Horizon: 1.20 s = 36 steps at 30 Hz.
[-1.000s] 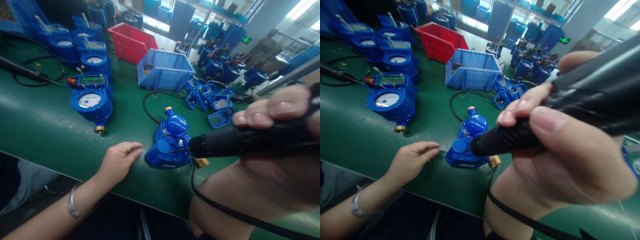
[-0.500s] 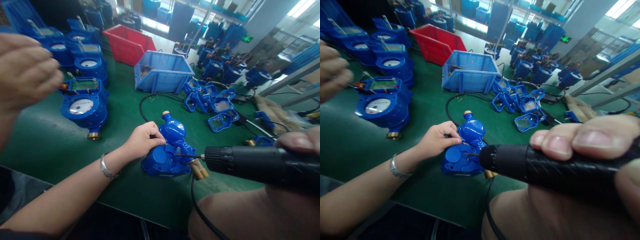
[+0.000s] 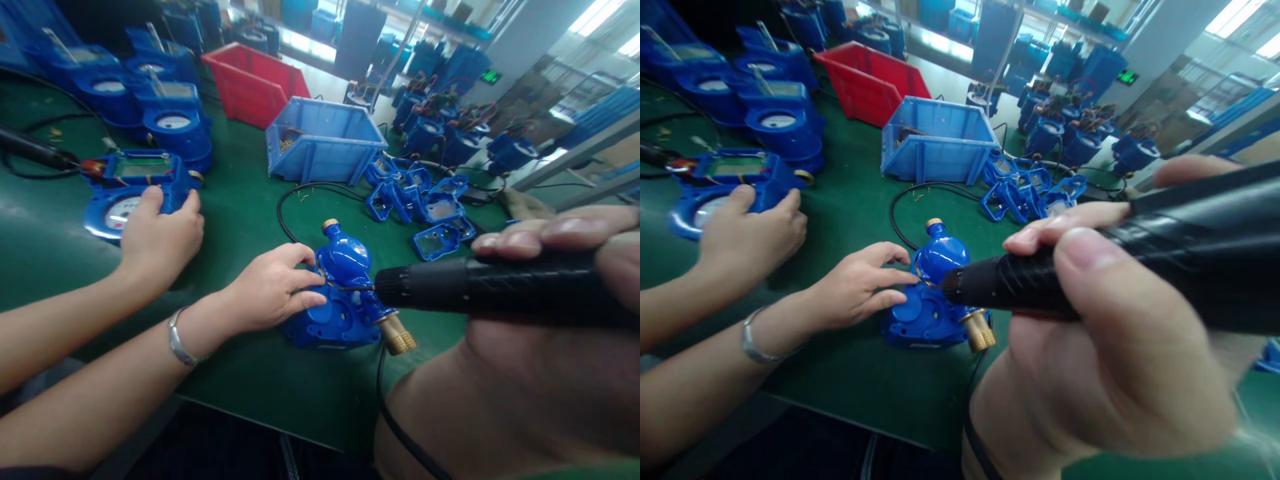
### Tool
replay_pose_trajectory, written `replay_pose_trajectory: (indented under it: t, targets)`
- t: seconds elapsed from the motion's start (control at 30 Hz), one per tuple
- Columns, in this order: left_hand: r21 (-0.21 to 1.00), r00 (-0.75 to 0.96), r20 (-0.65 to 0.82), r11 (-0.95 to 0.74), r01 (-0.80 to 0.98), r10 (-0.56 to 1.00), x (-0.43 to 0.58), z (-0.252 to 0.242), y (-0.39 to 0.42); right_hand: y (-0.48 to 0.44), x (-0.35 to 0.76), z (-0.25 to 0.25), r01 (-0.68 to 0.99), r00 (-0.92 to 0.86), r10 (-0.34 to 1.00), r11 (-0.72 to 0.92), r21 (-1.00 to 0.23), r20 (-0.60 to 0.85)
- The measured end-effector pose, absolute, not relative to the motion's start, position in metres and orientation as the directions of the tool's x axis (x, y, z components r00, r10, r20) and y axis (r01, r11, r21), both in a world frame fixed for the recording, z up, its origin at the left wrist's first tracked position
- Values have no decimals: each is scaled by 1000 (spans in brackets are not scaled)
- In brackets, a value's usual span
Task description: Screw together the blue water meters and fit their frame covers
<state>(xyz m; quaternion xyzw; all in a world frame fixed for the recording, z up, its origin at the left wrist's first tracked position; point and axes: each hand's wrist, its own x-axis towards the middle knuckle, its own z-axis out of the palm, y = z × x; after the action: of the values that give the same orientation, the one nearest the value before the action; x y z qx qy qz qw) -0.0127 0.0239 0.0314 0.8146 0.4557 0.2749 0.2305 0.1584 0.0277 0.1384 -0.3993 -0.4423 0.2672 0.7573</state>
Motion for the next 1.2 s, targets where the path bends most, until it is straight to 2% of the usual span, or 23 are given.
replay_pose_trajectory:
  t: [0.03,0.07,0.13,0.2,0.27,0.33,0.4,0.67,0.73,0.9,1.2]
  targets:
    - [711,311,219,-370,598,925,-11,27,19,30,154,137,8,465,690,623,-782,555]
    - [805,176,141,-216,553,974,-8,22,15,32,150,135,44,449,636,686,-727,627]
    - [925,1,-163,153,347,987,-1,16,7,37,146,130,5,413,654,694,-720,634]
    - [894,81,-448,444,57,890,5,13,3,43,143,127,-82,399,722,642,-762,565]
    - [799,263,-528,577,-168,808,9,13,2,48,139,127,-123,376,769,595,-795,517]
    - [740,357,-509,610,-282,783,11,14,1,53,135,129,-110,351,786,574,-812,508]
    - [725,372,-496,610,-320,785,12,14,2,57,131,132,-83,330,802,551,-831,498]
    - [750,250,-474,536,-389,844,20,13,1,61,122,135,35,302,835,473,-881,460]
    - [765,231,-462,517,-383,856,21,12,1,62,119,130,16,304,848,451,-893,434]
    - [799,231,-423,481,-361,876,22,11,1,66,115,111,-102,266,930,291,-951,255]
    - [823,201,-398,445,-353,895,25,13,1,63,111,96,-91,340,877,389,-917,339]
